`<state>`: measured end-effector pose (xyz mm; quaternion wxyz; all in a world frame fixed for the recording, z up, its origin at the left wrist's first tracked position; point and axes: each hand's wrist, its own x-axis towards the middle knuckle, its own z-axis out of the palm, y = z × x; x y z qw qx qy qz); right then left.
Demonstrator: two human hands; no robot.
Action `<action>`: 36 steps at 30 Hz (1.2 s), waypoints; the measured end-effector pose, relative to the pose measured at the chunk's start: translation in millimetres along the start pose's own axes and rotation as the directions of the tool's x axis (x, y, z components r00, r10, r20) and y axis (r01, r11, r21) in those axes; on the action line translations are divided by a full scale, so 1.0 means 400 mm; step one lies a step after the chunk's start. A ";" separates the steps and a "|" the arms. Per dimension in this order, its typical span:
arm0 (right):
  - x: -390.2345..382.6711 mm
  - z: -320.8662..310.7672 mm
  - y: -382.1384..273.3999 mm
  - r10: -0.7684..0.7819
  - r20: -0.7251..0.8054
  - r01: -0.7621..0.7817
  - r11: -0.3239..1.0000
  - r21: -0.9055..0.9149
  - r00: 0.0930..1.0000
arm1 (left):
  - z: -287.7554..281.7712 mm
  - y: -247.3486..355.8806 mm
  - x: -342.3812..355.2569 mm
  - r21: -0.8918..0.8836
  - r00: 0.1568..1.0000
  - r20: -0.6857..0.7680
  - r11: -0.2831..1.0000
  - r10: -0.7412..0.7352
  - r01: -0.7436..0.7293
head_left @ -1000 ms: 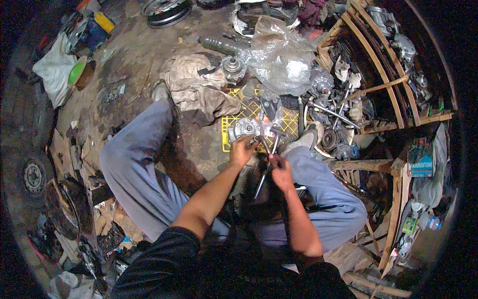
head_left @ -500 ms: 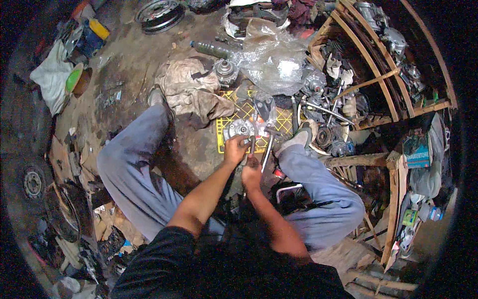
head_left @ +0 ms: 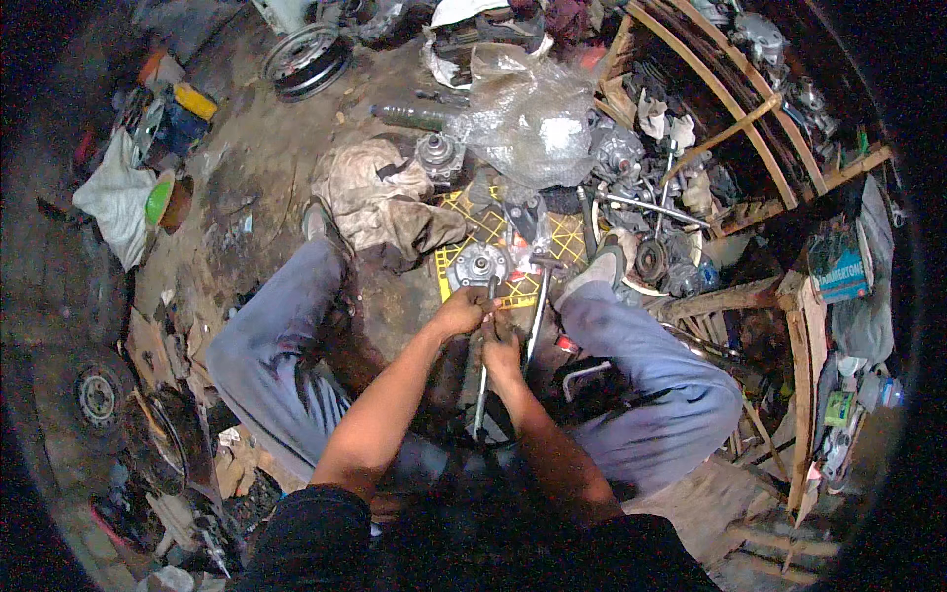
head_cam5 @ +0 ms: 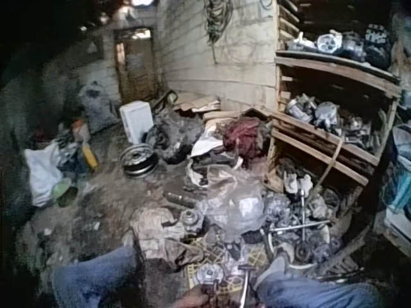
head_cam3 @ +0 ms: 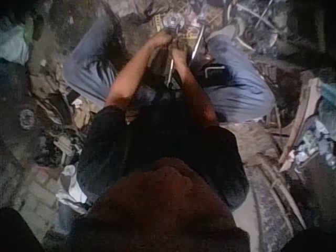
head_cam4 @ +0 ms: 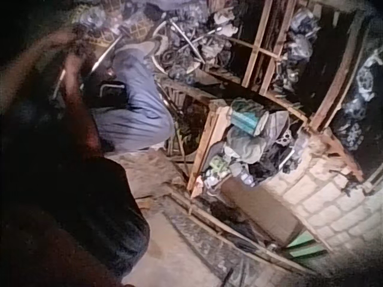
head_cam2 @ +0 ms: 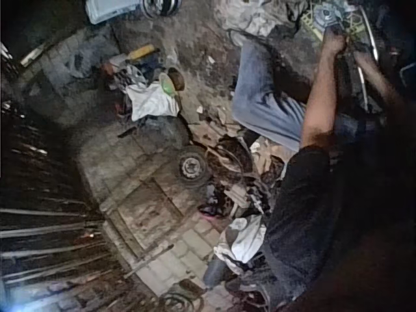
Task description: The person sits on the floor and uses a wrench to tighten bolts on a small mechanical part. They repeatedly adjust the part and the tool to secure the fasteners.
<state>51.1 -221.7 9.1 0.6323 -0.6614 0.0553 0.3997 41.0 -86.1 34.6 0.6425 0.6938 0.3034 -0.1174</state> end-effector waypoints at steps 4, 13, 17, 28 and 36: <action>-0.001 -0.059 0.003 0.117 0.031 -0.116 0.992 -0.040 0.993 | 0.035 -0.010 -0.035 -0.039 0.986 -0.164 0.999 -0.031 0.025; 0.313 -0.115 -0.041 -0.420 -0.235 0.273 0.836 -0.476 0.876 | 0.232 -0.068 -0.187 -0.135 0.914 -0.391 0.989 -0.107 0.059; 0.449 -0.025 -0.078 -0.583 -0.009 0.473 0.668 -0.575 0.812 | 0.226 -0.087 -0.186 -0.013 0.882 -0.450 0.987 0.139 -0.162; 0.620 -0.039 0.051 -0.368 0.085 0.377 0.889 -0.258 0.926 | 0.166 -0.058 -0.194 -0.027 0.921 -0.390 0.999 0.026 -0.039; 0.593 -0.044 0.019 -0.281 0.008 0.281 0.958 -0.053 0.960 | 0.028 -0.031 -0.183 0.165 0.951 -0.244 0.975 0.187 -0.150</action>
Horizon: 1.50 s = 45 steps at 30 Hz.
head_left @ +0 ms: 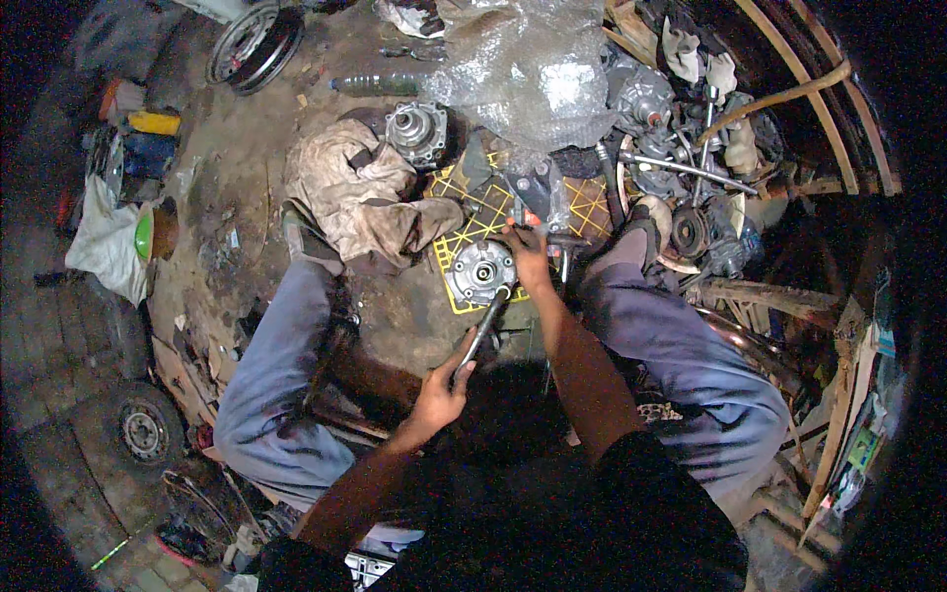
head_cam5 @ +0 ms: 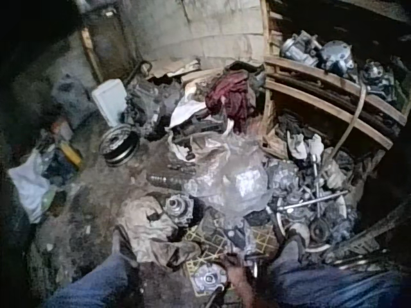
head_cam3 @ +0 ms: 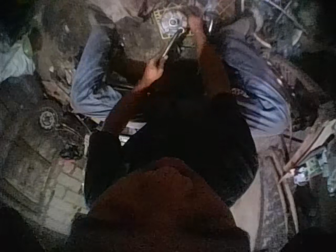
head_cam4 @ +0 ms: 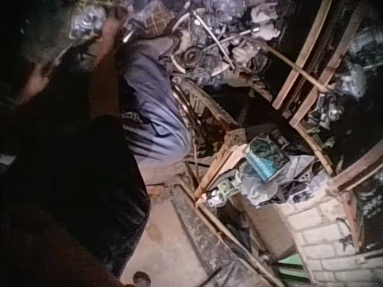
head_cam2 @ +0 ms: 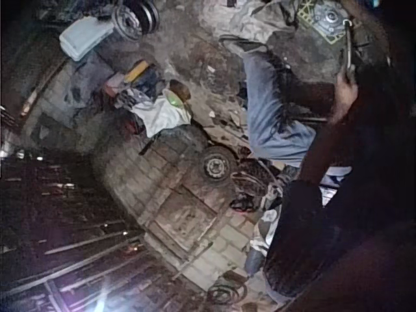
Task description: The person sits on the floor and uses a wrench to tighten bolts on a small mechanical part. They repeatedly adjust the part and the tool to secure the fasteners.
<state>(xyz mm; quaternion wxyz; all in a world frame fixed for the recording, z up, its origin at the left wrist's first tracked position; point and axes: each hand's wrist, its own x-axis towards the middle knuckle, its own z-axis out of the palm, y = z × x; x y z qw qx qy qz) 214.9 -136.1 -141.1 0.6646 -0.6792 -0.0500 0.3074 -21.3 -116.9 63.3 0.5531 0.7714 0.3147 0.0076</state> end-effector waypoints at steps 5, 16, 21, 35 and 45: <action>0.001 0.013 0.033 -0.033 -0.032 0.028 0.991 -0.133 0.999 | -0.096 0.021 0.029 0.290 0.978 0.171 0.955 -0.120 0.067; 0.048 0.005 0.134 -0.204 -0.103 0.167 0.943 -0.287 0.974 | -0.291 0.032 0.263 0.647 0.855 0.508 0.608 0.105 -0.459; -0.013 0.021 0.002 -0.029 -0.036 0.023 0.985 -0.169 0.999 | -0.341 0.041 0.382 0.698 0.737 0.675 0.362 -0.043 -0.618; -0.031 0.011 0.046 -0.066 -0.114 0.072 0.996 0.052 0.991 | -0.157 0.308 0.767 0.029 0.033 0.999 -0.140 -0.021 -0.990; -0.023 0.029 -0.017 -0.018 -0.116 -0.011 0.969 -0.247 0.993 | -0.290 0.201 0.625 0.275 0.258 0.942 -0.051 0.216 -0.960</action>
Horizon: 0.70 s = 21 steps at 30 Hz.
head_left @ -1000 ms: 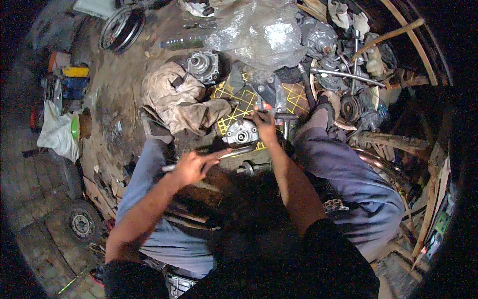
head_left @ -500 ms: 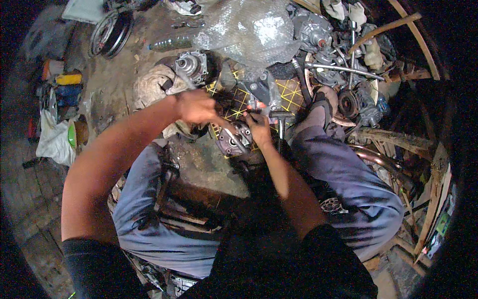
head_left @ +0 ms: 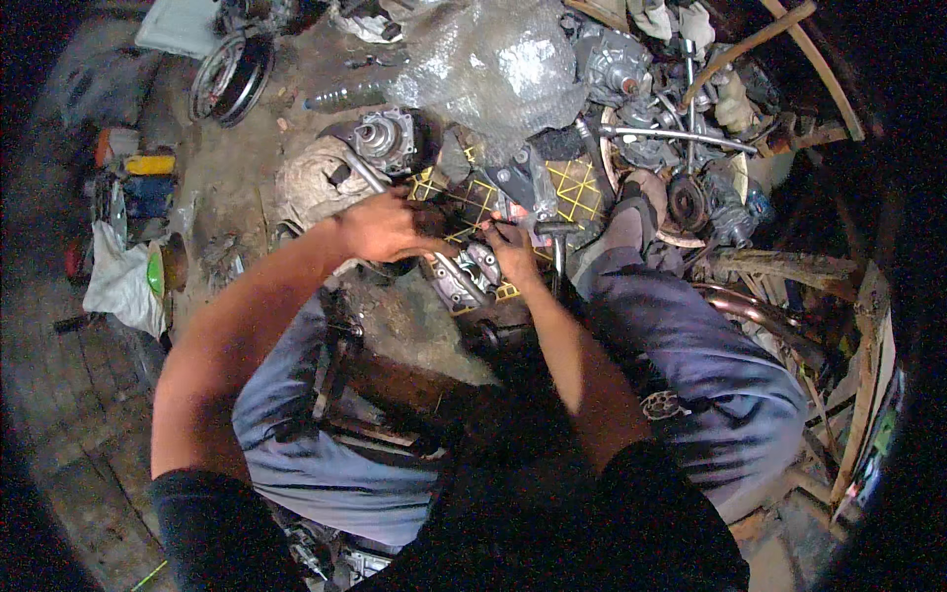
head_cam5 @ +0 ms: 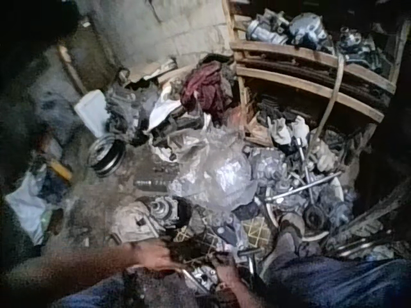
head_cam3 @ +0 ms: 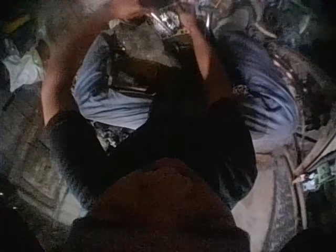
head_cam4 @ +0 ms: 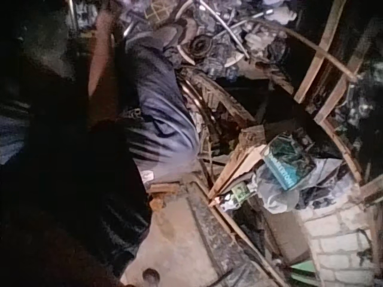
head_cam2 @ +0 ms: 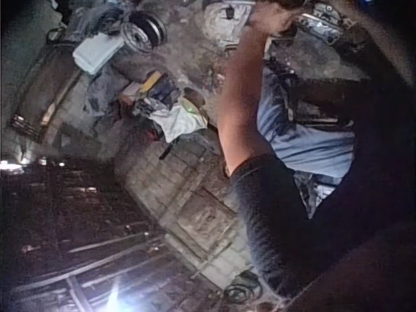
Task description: The person sits on the floor and uses a wrench to tighten bolts on a small mechanical part. They repeatedly adjust the part and the tool to secure the fasteners.
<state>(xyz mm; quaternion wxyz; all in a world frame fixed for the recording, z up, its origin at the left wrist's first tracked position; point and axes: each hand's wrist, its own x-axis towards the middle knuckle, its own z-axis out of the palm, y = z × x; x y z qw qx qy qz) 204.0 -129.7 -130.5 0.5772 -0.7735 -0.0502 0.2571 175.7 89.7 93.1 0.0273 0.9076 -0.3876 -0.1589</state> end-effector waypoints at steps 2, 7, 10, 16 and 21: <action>0.040 -0.012 0.031 -0.200 -0.079 0.203 0.979 0.028 0.977 | 0.007 0.023 0.012 -0.063 0.990 -0.109 0.994 -0.093 0.087; -0.067 -0.130 -0.139 0.105 -0.057 -0.097 0.986 0.135 0.993 | 0.011 0.108 -0.006 0.003 0.792 0.125 0.799 -0.597 0.601; -0.078 -0.211 -0.131 0.194 -0.070 -0.192 0.981 0.035 0.978 | 0.041 0.131 0.023 -0.213 0.623 -0.094 0.627 -0.777 0.750; -0.175 -0.300 -0.275 0.494 0.497 -0.500 0.856 -0.134 0.713 | 0.066 0.155 0.001 -0.197 0.516 -0.005 0.507 -0.856 0.839; -0.214 -0.317 -0.189 0.372 0.426 -0.393 0.918 -0.042 0.825 | 0.110 0.118 0.040 -0.236 0.384 -0.024 0.378 -0.923 0.895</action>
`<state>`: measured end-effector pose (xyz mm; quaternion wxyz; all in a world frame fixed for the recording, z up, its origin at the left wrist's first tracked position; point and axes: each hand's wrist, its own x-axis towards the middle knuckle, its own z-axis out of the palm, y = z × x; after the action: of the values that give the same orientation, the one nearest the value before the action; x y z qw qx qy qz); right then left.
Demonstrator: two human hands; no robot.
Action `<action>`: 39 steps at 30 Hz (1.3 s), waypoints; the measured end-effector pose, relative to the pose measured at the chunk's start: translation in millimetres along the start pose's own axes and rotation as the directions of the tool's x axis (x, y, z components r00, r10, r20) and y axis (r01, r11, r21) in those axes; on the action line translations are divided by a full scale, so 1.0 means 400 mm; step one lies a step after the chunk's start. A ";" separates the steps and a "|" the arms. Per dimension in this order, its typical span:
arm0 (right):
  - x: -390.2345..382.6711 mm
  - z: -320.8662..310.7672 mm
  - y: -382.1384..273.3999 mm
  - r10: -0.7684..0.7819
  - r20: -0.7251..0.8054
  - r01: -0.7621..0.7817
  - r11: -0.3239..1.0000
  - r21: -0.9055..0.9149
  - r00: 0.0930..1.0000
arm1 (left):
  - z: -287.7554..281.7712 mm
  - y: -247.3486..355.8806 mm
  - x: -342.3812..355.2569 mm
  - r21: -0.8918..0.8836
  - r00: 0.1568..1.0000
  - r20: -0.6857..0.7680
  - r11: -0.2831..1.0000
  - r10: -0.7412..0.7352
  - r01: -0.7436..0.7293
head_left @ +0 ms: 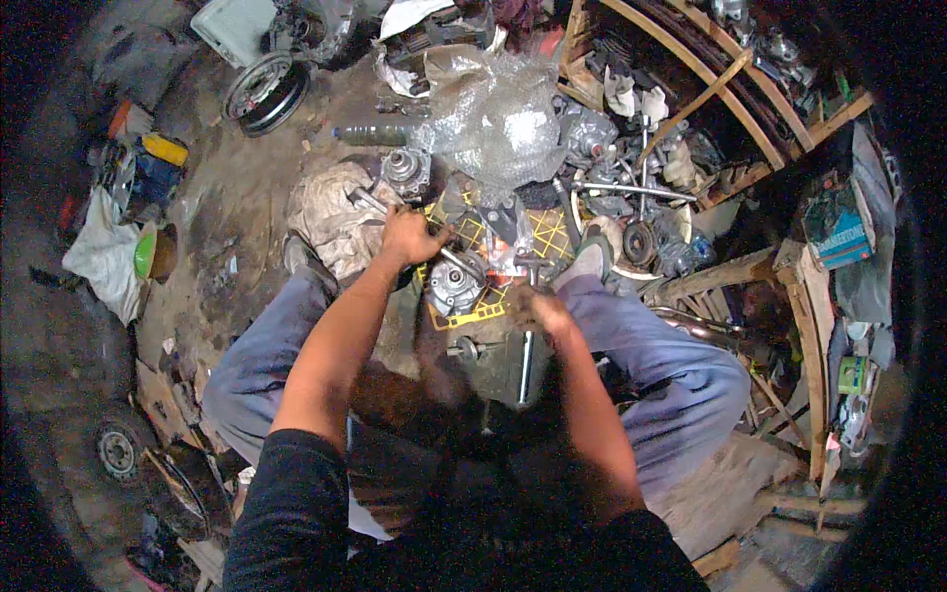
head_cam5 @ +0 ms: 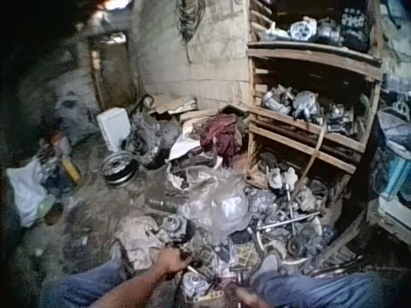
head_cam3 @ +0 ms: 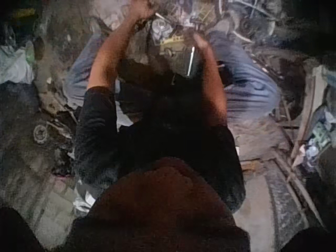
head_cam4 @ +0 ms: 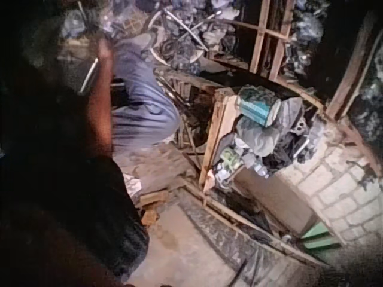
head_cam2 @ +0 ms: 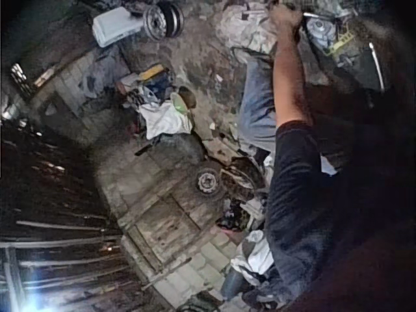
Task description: The person sits on the floor and uses a wrench to tighten bolts on a small mechanical part. They repeatedly adjust the part and the tool to secure the fasteners.
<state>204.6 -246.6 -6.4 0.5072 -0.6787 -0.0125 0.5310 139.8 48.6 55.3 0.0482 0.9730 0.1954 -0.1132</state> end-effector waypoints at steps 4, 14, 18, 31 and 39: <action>-0.037 -0.024 0.096 -0.080 -0.049 0.078 0.996 -0.051 0.996 | 0.083 -0.042 0.011 -0.223 0.999 0.003 0.974 -0.032 0.032; 0.053 -0.033 0.204 -0.018 -0.153 0.020 1.000 0.011 0.988 | 0.096 -0.059 -0.024 -0.366 0.959 -0.171 0.918 -0.226 0.151; 0.046 0.050 0.190 -0.091 -0.084 0.085 0.993 -0.082 0.992 | 0.091 -0.078 -0.073 -0.582 0.867 -0.099 0.735 -0.489 0.348; -0.147 0.190 -0.142 -0.518 -0.241 0.525 0.850 -0.040 0.821 | 0.037 0.349 -0.339 -0.903 0.797 -0.239 0.429 -0.555 0.028; -0.227 0.100 -0.266 -0.692 -0.374 0.565 0.721 -0.400 0.618 | 0.189 0.266 -0.340 -0.826 0.804 -0.432 0.537 -0.409 -0.171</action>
<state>191.3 -218.4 135.5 0.5594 -0.7996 -0.1845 0.1174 44.2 -110.0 19.7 0.4346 0.7972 0.2995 0.2930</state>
